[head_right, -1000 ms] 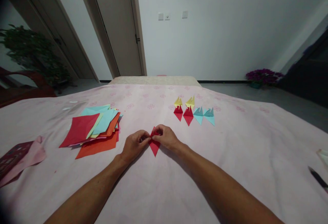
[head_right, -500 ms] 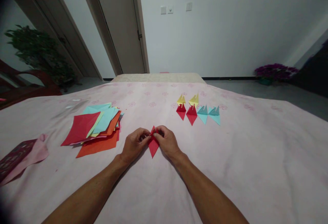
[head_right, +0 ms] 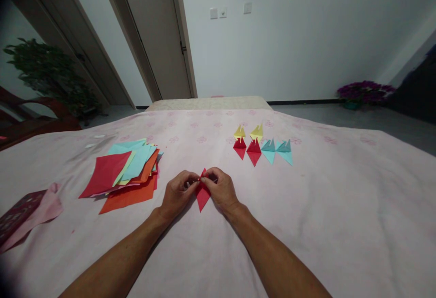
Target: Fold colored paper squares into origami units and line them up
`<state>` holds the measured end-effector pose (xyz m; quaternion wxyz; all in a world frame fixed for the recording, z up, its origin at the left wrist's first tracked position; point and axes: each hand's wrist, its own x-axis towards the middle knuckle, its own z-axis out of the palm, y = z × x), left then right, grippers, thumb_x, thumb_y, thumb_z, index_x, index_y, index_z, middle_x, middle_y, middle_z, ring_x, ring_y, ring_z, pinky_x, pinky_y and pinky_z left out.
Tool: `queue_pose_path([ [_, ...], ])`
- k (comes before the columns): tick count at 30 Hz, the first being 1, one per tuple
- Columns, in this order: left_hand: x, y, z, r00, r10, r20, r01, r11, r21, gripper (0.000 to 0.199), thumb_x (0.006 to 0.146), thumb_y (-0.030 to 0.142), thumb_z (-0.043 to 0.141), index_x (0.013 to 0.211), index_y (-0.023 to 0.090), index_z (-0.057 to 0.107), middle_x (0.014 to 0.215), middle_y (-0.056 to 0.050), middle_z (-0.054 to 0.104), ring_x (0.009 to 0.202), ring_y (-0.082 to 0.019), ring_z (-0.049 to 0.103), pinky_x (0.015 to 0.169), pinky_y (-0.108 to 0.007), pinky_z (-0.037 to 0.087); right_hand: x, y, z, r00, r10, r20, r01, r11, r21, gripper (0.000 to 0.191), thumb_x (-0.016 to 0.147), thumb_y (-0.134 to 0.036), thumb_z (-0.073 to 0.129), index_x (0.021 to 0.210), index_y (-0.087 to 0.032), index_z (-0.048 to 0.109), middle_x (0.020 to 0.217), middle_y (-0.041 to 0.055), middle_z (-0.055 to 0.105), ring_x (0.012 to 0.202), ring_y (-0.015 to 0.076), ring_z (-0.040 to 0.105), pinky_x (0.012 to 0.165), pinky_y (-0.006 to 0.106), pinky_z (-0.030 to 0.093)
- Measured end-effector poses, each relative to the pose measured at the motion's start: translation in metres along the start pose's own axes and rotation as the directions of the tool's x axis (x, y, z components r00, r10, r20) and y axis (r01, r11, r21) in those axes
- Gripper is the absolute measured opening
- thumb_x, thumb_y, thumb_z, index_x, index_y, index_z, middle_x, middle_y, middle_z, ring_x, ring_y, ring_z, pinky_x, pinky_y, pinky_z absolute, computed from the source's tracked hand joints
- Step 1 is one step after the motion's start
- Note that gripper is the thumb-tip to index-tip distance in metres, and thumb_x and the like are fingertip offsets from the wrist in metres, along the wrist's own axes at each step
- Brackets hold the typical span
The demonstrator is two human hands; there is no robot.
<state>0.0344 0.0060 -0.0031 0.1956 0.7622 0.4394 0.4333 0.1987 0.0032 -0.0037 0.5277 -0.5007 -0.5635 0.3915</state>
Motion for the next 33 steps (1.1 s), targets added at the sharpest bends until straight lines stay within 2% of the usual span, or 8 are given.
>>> queue_pose_path([
  [7, 0.0, 0.0028, 0.0021, 0.999, -0.034, -0.041, 0.033, 0.999, -0.032, 0.002, 0.087, 0.021, 0.062, 0.088, 0.021, 0.063, 0.082, 0.001, 0.066, 0.067, -0.012, 0.058, 0.063, -0.024, 0.045, -0.0012, 0.0013, 0.0003, 1.0, -0.019, -0.024, 0.019, 1.0, -0.014, 0.01, 0.077, -0.029, 0.065, 0.08, -0.019, 0.066, 0.075, 0.0008, 0.067, 0.068, 0.0157, 0.059, 0.064, 0.028, 0.046],
  [19, 0.0027, 0.0077, 0.0025, 1.0, 0.007, 0.026, -0.004, 0.996, -0.09, 0.007, 0.088, 0.016, 0.057, 0.091, 0.02, 0.063, 0.083, 0.0, 0.064, 0.071, -0.012, 0.057, 0.065, -0.024, 0.043, -0.0021, 0.0003, 0.0005, 0.995, -0.035, -0.091, 0.037, 0.999, 0.015, 0.006, 0.077, -0.026, 0.065, 0.08, -0.02, 0.066, 0.076, -0.0005, 0.066, 0.069, 0.0148, 0.059, 0.065, 0.027, 0.046],
  [33, 0.0063, 0.0084, 0.0016, 1.0, -0.025, 0.019, 0.026, 0.997, -0.079, 0.009, 0.086, 0.015, 0.057, 0.09, 0.019, 0.064, 0.08, 0.0, 0.06, 0.069, -0.012, 0.055, 0.065, -0.024, 0.043, -0.003, 0.0011, 0.002, 0.997, -0.007, -0.082, 0.013, 0.997, 0.082, 0.01, 0.076, -0.027, 0.068, 0.08, -0.018, 0.069, 0.078, 0.0025, 0.07, 0.072, 0.0169, 0.064, 0.069, 0.029, 0.05],
])
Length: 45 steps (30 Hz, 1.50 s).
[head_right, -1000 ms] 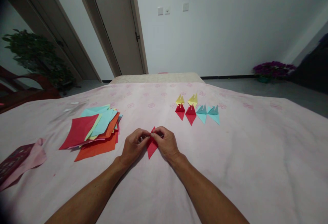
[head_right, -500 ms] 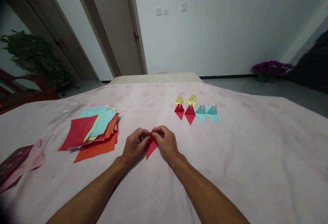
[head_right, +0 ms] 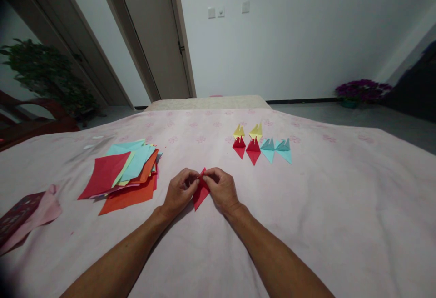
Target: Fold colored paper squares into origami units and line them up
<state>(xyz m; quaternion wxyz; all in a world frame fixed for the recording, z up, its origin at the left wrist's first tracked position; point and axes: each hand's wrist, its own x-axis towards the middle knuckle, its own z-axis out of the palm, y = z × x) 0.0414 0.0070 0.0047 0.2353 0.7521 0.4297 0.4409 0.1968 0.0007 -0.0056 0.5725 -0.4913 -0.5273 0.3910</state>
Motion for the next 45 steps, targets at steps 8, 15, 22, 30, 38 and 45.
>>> queue_pose_path([
  [8, 0.0, 0.0, 0.0, 1.0, 0.014, 0.01, -0.014, 1.0, 0.025, 0.013, 0.087, 0.015, 0.055, 0.092, 0.021, 0.065, 0.082, 0.0, 0.061, 0.071, -0.013, 0.056, 0.066, -0.024, 0.043, 0.001, -0.001, -0.001, 1.0, -0.022, -0.001, 0.022, 1.0, -0.017, 0.008, 0.077, -0.027, 0.066, 0.079, -0.019, 0.066, 0.076, 0.0015, 0.068, 0.07, 0.0161, 0.062, 0.067, 0.028, 0.05],
  [15, -0.001, 0.005, 0.002, 0.997, -0.078, 0.024, 0.078, 0.997, -0.002, 0.012, 0.089, 0.023, 0.055, 0.095, 0.021, 0.065, 0.088, -0.001, 0.068, 0.081, -0.015, 0.061, 0.076, -0.026, 0.045, 0.001, 0.001, -0.001, 0.998, -0.061, 0.019, 0.063, 0.995, -0.084, 0.005, 0.08, -0.025, 0.063, 0.08, -0.021, 0.066, 0.076, 0.0, 0.067, 0.069, 0.0155, 0.061, 0.066, 0.027, 0.049],
  [22, 0.004, 0.009, 0.003, 0.966, -0.26, -0.012, 0.258, 0.961, -0.096, 0.036, 0.092, 0.046, 0.05, 0.075, 0.019, 0.064, 0.069, 0.0, 0.063, 0.066, -0.014, 0.056, 0.062, -0.024, 0.041, -0.001, 0.001, -0.001, 0.99, -0.134, 0.036, 0.138, 0.976, -0.171, 0.006, 0.08, -0.023, 0.064, 0.08, -0.021, 0.069, 0.079, 0.0004, 0.069, 0.071, 0.0157, 0.063, 0.067, 0.027, 0.048],
  [30, 0.01, 0.01, 0.006, 0.919, -0.394, -0.033, 0.388, 0.914, -0.116, 0.031, 0.083, 0.045, 0.06, 0.068, 0.018, 0.064, 0.062, 0.001, 0.063, 0.06, -0.014, 0.056, 0.057, -0.023, 0.038, -0.003, -0.004, -0.001, 0.971, -0.226, 0.072, 0.237, 0.93, -0.281, 0.012, 0.082, -0.019, 0.059, 0.08, -0.024, 0.07, 0.083, 0.0009, 0.068, 0.077, 0.0163, 0.062, 0.069, 0.027, 0.047],
  [38, 0.013, 0.012, 0.005, 0.902, -0.431, -0.009, 0.412, 0.867, -0.281, 0.025, 0.08, 0.036, 0.062, 0.065, 0.016, 0.064, 0.06, 0.001, 0.06, 0.059, -0.013, 0.054, 0.058, -0.023, 0.04, -0.003, -0.004, -0.001, 0.979, -0.201, 0.046, 0.205, 0.933, -0.296, 0.011, 0.081, -0.019, 0.06, 0.081, -0.024, 0.07, 0.083, 0.0013, 0.069, 0.076, 0.0164, 0.063, 0.068, 0.027, 0.048],
  [45, 0.015, 0.009, 0.006, 0.87, -0.491, 0.05, 0.468, 0.788, -0.401, 0.027, 0.077, 0.036, 0.067, 0.063, 0.014, 0.064, 0.059, 0.0, 0.059, 0.057, -0.011, 0.05, 0.057, -0.023, 0.038, -0.002, 0.003, 0.0, 0.985, -0.171, 0.012, 0.168, 0.951, -0.26, 0.008, 0.082, -0.023, 0.062, 0.081, -0.023, 0.07, 0.084, 0.0013, 0.07, 0.076, 0.0168, 0.064, 0.069, 0.028, 0.049],
])
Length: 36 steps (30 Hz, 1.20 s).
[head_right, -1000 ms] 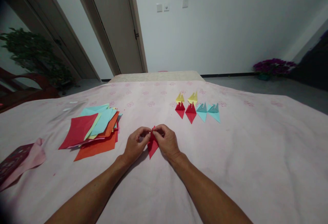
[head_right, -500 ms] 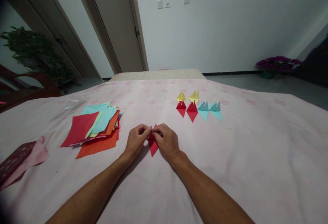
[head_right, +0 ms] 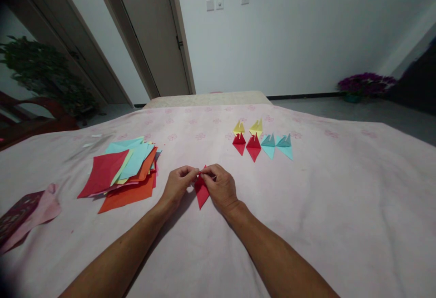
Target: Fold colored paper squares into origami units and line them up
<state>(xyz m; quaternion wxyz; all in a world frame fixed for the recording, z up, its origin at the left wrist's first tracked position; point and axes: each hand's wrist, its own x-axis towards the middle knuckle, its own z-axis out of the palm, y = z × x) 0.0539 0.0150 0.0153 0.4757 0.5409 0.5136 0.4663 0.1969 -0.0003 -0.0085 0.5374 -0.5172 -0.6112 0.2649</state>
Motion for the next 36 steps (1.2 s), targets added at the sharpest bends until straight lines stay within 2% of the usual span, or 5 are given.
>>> queue_pose_path([
  [10, 0.001, 0.007, -0.004, 0.997, -0.004, 0.077, 0.005, 1.0, -0.012, 0.031, 0.077, 0.044, 0.07, 0.066, 0.014, 0.066, 0.063, -0.003, 0.062, 0.059, -0.012, 0.052, 0.059, -0.026, 0.041, 0.0, -0.005, -0.003, 0.999, -0.045, -0.021, 0.045, 0.999, -0.023, 0.011, 0.082, -0.019, 0.06, 0.078, -0.023, 0.069, 0.082, 0.0009, 0.069, 0.075, 0.0162, 0.063, 0.068, 0.028, 0.048],
  [20, 0.004, 0.007, -0.011, 0.997, -0.045, 0.056, 0.038, 0.992, 0.117, 0.027, 0.07, 0.04, 0.074, 0.07, 0.013, 0.07, 0.064, -0.005, 0.066, 0.057, -0.013, 0.054, 0.054, -0.025, 0.038, -0.002, -0.005, -0.003, 0.999, -0.052, -0.012, 0.051, 0.997, -0.065, 0.012, 0.081, -0.018, 0.061, 0.08, -0.024, 0.07, 0.081, 0.0005, 0.068, 0.075, 0.0158, 0.063, 0.066, 0.026, 0.047],
  [24, 0.006, 0.014, -0.015, 0.993, -0.074, 0.096, 0.061, 0.989, 0.135, 0.029, 0.069, 0.042, 0.073, 0.063, 0.014, 0.067, 0.058, -0.003, 0.063, 0.053, -0.012, 0.051, 0.054, -0.025, 0.037, -0.002, -0.008, -0.003, 0.997, -0.074, -0.008, 0.073, 0.993, -0.093, 0.012, 0.081, -0.017, 0.061, 0.078, -0.024, 0.069, 0.08, 0.0002, 0.067, 0.074, 0.0156, 0.062, 0.066, 0.026, 0.046],
  [30, 0.009, 0.014, -0.018, 0.98, -0.111, 0.166, 0.098, 0.991, 0.087, 0.031, 0.067, 0.044, 0.074, 0.062, 0.014, 0.068, 0.057, -0.003, 0.062, 0.053, -0.012, 0.052, 0.054, -0.025, 0.039, -0.001, -0.007, -0.003, 0.997, -0.081, 0.0, 0.081, 0.994, -0.079, 0.012, 0.082, -0.018, 0.061, 0.08, -0.025, 0.071, 0.08, 0.0005, 0.067, 0.074, 0.0158, 0.062, 0.065, 0.026, 0.047],
  [36, 0.007, 0.018, -0.017, 0.982, -0.127, 0.142, 0.119, 0.991, 0.065, 0.026, 0.068, 0.04, 0.073, 0.062, 0.015, 0.069, 0.058, -0.004, 0.064, 0.053, -0.013, 0.054, 0.053, -0.026, 0.04, -0.002, -0.007, -0.003, 0.996, -0.084, -0.002, 0.083, 0.993, -0.083, 0.015, 0.08, -0.015, 0.06, 0.079, -0.026, 0.071, 0.082, 0.0001, 0.068, 0.077, 0.0166, 0.063, 0.067, 0.027, 0.048],
])
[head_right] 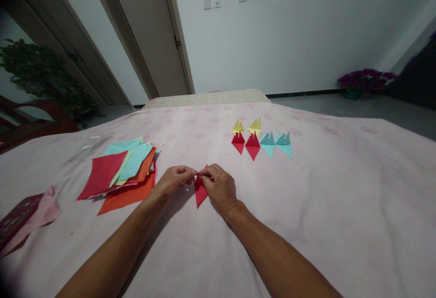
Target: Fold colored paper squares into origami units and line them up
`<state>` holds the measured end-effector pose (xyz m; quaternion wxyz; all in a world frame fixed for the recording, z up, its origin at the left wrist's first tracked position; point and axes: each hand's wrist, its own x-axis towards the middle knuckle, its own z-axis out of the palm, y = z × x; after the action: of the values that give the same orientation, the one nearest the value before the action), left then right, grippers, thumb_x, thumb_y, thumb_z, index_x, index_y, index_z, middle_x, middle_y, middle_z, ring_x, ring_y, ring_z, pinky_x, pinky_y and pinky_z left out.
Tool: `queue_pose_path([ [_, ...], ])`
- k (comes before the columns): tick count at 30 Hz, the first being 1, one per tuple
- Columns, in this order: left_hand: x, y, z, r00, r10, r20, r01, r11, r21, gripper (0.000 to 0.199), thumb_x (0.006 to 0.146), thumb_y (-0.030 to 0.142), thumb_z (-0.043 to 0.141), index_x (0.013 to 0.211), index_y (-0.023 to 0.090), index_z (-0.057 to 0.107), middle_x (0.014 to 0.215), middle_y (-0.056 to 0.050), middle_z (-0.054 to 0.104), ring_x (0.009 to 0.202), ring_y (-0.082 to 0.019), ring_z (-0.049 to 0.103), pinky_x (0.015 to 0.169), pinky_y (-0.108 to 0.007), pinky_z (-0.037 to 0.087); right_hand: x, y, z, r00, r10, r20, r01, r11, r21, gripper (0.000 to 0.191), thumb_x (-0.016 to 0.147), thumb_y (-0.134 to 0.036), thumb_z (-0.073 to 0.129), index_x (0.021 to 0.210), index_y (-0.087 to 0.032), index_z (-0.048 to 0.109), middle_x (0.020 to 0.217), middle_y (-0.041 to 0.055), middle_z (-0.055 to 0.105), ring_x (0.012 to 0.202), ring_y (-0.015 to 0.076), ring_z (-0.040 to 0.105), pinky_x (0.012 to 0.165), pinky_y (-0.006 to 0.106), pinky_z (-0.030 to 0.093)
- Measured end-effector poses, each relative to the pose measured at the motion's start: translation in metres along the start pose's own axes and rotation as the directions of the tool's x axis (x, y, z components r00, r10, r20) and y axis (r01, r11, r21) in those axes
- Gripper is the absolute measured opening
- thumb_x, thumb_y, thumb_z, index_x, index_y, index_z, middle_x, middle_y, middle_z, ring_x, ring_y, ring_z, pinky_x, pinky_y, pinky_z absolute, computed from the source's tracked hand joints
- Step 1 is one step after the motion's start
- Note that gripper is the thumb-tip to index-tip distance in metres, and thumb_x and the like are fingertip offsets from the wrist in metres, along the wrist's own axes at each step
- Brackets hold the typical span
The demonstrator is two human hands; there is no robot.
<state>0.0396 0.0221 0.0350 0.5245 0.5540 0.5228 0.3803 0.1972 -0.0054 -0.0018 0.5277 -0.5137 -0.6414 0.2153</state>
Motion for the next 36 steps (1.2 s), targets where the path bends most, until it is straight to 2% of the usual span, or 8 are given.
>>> queue_pose_path([
  [10, -0.003, 0.005, 0.002, 0.992, -0.061, 0.109, 0.066, 0.997, -0.042, 0.03, 0.07, 0.042, 0.072, 0.057, 0.016, 0.063, 0.053, -0.002, 0.059, 0.049, -0.01, 0.047, 0.05, -0.024, 0.034, -0.002, 0.0, -0.001, 0.999, -0.049, 0.005, 0.05, 0.996, -0.072, 0.016, 0.082, -0.014, 0.06, 0.081, -0.027, 0.07, 0.083, -0.0003, 0.068, 0.078, 0.0167, 0.063, 0.071, 0.028, 0.047],
  [16, -0.001, 0.002, -0.002, 0.982, -0.067, 0.178, 0.081, 0.994, -0.071, 0.03, 0.066, 0.041, 0.078, 0.069, 0.015, 0.063, 0.058, 0.001, 0.06, 0.049, -0.008, 0.047, 0.051, -0.023, 0.032, -0.002, -0.003, -0.002, 0.998, -0.061, 0.007, 0.061, 0.994, -0.096, 0.02, 0.08, -0.009, 0.059, 0.079, -0.026, 0.07, 0.082, -0.0008, 0.067, 0.077, 0.0157, 0.063, 0.072, 0.027, 0.047],
  [20, 0.003, -0.003, -0.004, 0.985, -0.06, 0.162, 0.072, 0.995, -0.071, 0.029, 0.059, 0.034, 0.08, 0.07, 0.014, 0.063, 0.059, 0.001, 0.061, 0.051, -0.01, 0.05, 0.055, -0.023, 0.036, -0.001, -0.002, -0.001, 0.998, -0.063, -0.001, 0.063, 0.994, -0.085, 0.019, 0.079, -0.008, 0.06, 0.078, -0.024, 0.07, 0.08, -0.0014, 0.067, 0.075, 0.0147, 0.062, 0.069, 0.025, 0.046],
  [29, 0.003, -0.003, -0.001, 0.996, -0.032, 0.089, 0.034, 0.999, -0.013, 0.019, 0.062, 0.031, 0.074, 0.066, 0.014, 0.065, 0.058, 0.0, 0.06, 0.054, -0.011, 0.051, 0.057, -0.025, 0.037, -0.001, 0.0, -0.001, 0.996, -0.085, -0.005, 0.084, 0.993, -0.078, 0.018, 0.08, -0.009, 0.062, 0.081, -0.025, 0.07, 0.082, -0.0015, 0.067, 0.078, 0.0149, 0.063, 0.071, 0.025, 0.046],
  [36, 0.0, 0.0, 0.002, 0.993, -0.043, 0.108, 0.05, 0.997, -0.063, 0.018, 0.064, 0.03, 0.071, 0.064, 0.014, 0.065, 0.059, -0.003, 0.063, 0.055, -0.012, 0.051, 0.059, -0.026, 0.038, -0.001, -0.001, -0.001, 0.996, -0.087, -0.011, 0.086, 0.992, -0.091, 0.02, 0.079, -0.007, 0.061, 0.08, -0.025, 0.07, 0.081, -0.0019, 0.067, 0.076, 0.0143, 0.063, 0.07, 0.025, 0.046],
])
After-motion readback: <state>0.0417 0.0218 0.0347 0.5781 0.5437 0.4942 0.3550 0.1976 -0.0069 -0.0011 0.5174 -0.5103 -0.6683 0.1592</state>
